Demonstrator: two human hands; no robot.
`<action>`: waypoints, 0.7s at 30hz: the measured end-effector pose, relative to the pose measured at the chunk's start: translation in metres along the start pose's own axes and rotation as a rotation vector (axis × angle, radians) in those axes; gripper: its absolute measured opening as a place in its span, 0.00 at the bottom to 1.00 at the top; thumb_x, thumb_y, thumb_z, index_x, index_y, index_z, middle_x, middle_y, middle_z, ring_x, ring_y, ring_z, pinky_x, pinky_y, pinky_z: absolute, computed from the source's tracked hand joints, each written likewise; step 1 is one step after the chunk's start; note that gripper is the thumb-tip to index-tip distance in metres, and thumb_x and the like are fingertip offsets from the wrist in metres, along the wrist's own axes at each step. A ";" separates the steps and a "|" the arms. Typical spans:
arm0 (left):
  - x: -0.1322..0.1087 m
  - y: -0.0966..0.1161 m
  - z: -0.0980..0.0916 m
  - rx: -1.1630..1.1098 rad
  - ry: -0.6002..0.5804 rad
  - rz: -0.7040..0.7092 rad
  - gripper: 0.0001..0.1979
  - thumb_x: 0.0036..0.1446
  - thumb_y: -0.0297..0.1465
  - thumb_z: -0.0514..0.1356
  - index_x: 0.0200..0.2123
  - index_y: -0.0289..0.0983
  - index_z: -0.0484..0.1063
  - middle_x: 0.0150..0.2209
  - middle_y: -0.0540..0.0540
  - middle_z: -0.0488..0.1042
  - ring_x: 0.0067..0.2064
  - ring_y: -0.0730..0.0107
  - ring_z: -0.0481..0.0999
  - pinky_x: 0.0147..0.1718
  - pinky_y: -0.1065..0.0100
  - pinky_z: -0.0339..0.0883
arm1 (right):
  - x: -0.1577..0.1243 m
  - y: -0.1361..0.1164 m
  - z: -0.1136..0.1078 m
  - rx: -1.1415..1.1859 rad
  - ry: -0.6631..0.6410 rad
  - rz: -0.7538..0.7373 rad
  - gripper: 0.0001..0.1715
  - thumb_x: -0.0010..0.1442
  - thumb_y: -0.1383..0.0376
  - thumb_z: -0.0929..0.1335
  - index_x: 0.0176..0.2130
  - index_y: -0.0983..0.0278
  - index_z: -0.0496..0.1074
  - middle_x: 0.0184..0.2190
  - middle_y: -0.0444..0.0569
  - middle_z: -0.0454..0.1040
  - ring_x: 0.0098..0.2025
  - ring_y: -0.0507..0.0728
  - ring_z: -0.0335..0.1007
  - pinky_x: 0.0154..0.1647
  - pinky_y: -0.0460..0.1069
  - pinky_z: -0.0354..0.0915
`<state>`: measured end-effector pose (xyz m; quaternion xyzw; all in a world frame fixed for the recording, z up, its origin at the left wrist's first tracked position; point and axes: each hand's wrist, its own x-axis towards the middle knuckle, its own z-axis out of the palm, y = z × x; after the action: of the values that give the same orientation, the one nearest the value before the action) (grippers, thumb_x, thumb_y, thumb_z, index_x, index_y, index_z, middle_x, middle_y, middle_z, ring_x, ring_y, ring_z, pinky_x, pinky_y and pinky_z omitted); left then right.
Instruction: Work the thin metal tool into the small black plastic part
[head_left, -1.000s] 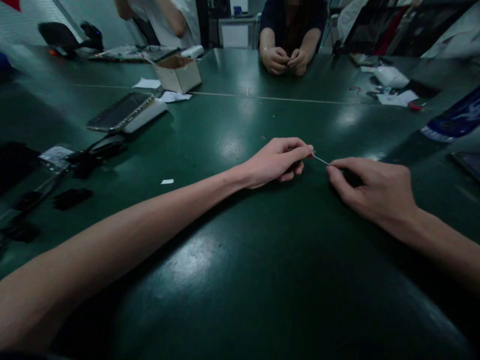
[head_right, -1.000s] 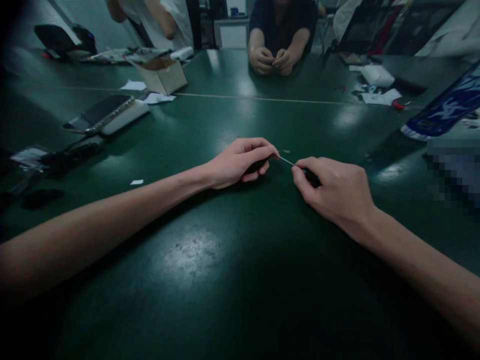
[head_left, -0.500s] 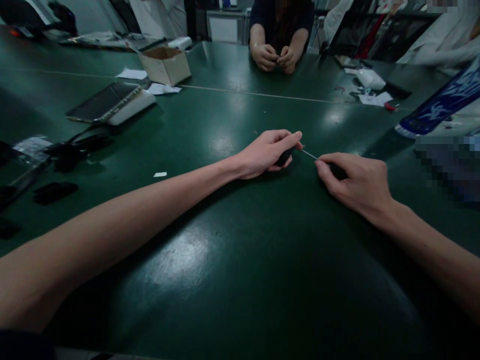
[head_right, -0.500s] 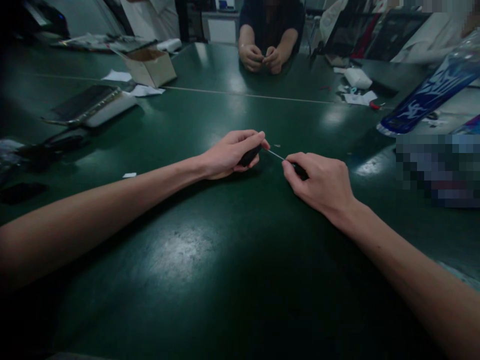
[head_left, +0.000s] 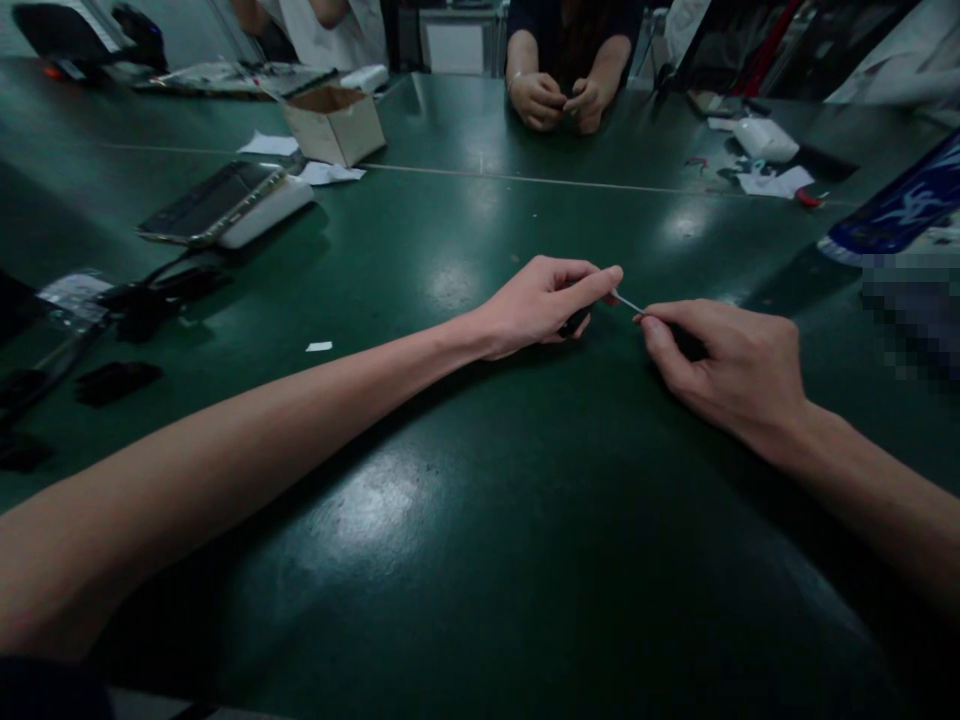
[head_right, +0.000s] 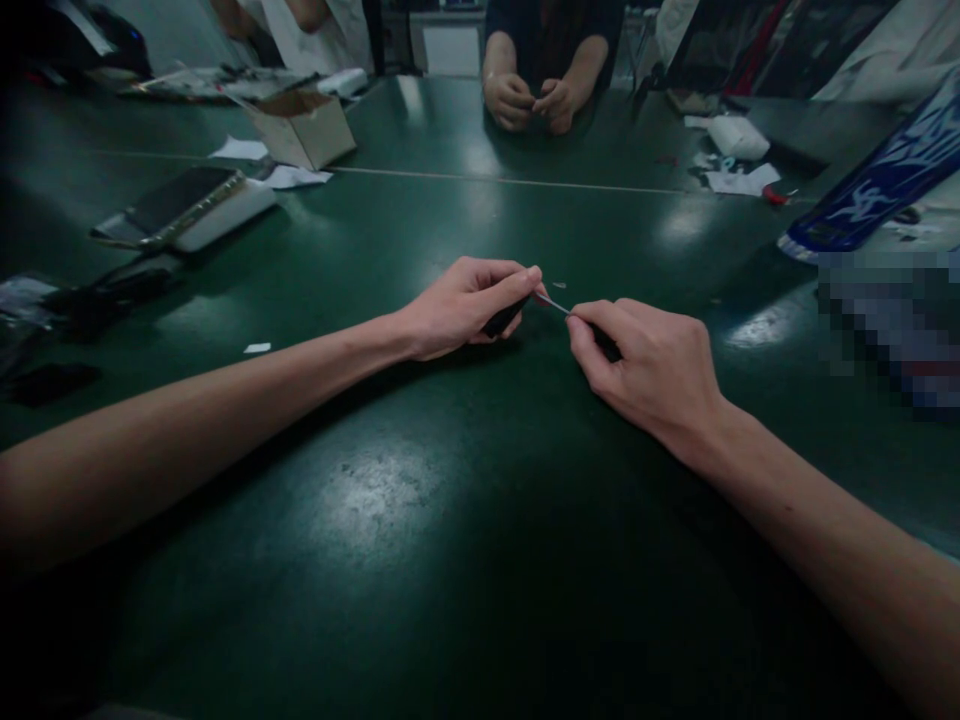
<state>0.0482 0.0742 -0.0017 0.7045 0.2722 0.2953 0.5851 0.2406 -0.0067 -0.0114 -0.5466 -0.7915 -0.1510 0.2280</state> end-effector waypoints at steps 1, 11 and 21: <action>0.000 0.000 0.000 0.000 0.001 0.000 0.19 0.60 0.43 0.53 0.32 0.32 0.70 0.17 0.54 0.64 0.15 0.85 0.58 0.14 0.78 0.46 | 0.000 0.000 0.000 -0.003 0.004 0.000 0.16 0.63 0.59 0.61 0.42 0.64 0.74 0.32 0.49 0.76 0.30 0.54 0.69 0.29 0.49 0.57; 0.003 -0.004 -0.001 -0.039 0.016 -0.019 0.21 0.62 0.43 0.51 0.33 0.31 0.72 0.19 0.51 0.66 0.16 0.84 0.61 0.14 0.78 0.48 | 0.000 0.006 0.004 -0.046 -0.038 0.011 0.17 0.63 0.59 0.61 0.43 0.64 0.74 0.31 0.49 0.75 0.30 0.54 0.68 0.28 0.48 0.54; 0.000 -0.002 -0.001 0.032 -0.024 -0.015 0.21 0.61 0.43 0.53 0.33 0.31 0.73 0.19 0.51 0.68 0.15 0.84 0.60 0.13 0.78 0.49 | -0.001 0.007 0.005 -0.042 -0.033 0.031 0.19 0.64 0.58 0.60 0.43 0.62 0.75 0.31 0.49 0.75 0.31 0.55 0.68 0.28 0.49 0.55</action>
<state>0.0472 0.0752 -0.0034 0.7155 0.2749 0.2780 0.5790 0.2461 -0.0028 -0.0162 -0.5660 -0.7831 -0.1549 0.2057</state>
